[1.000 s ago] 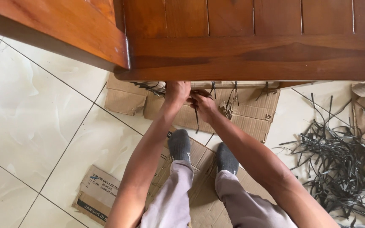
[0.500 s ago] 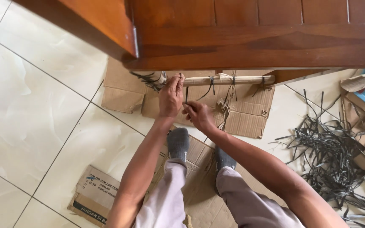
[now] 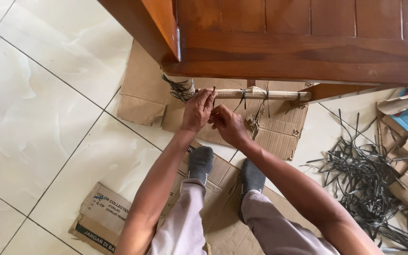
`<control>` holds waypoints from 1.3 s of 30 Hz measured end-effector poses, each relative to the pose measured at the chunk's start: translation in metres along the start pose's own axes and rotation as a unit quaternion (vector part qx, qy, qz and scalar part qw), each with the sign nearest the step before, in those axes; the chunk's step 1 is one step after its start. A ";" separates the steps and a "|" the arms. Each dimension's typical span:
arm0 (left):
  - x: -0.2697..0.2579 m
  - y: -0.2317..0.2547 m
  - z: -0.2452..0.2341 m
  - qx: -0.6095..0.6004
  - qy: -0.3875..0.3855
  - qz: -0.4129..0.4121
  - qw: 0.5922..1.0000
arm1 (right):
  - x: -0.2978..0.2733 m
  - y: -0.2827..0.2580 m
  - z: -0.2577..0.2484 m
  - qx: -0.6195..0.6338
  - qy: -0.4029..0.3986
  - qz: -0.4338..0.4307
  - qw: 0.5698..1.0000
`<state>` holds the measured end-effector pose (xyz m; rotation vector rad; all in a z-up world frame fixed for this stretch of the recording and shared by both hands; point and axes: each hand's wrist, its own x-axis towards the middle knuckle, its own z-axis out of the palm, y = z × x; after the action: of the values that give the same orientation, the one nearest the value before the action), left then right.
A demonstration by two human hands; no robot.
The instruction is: Wrap the legs of a wooden chair with protective paper and secure them using plastic ties.
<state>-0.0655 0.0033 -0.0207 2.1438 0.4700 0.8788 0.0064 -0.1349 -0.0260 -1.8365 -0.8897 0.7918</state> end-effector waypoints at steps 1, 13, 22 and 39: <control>-0.001 -0.004 0.001 0.000 0.001 -0.003 1.000 | -0.001 -0.001 -0.002 0.000 -0.003 0.001 1.000; 0.010 0.025 -0.010 -0.006 -0.030 -0.071 0.997 | 0.013 0.003 -0.027 -0.011 0.032 -0.082 0.996; 0.009 0.036 -0.012 -0.014 -0.018 -0.132 0.991 | 0.018 0.007 -0.018 -0.058 0.081 -0.191 0.976; -0.015 -0.018 0.017 0.069 0.009 -0.084 0.994 | 0.077 -0.018 -0.043 -0.067 0.149 0.000 0.987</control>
<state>-0.0643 -0.0029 -0.0491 2.1844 0.7278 0.7906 0.0775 -0.0846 -0.0051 -2.0078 -0.7642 0.4481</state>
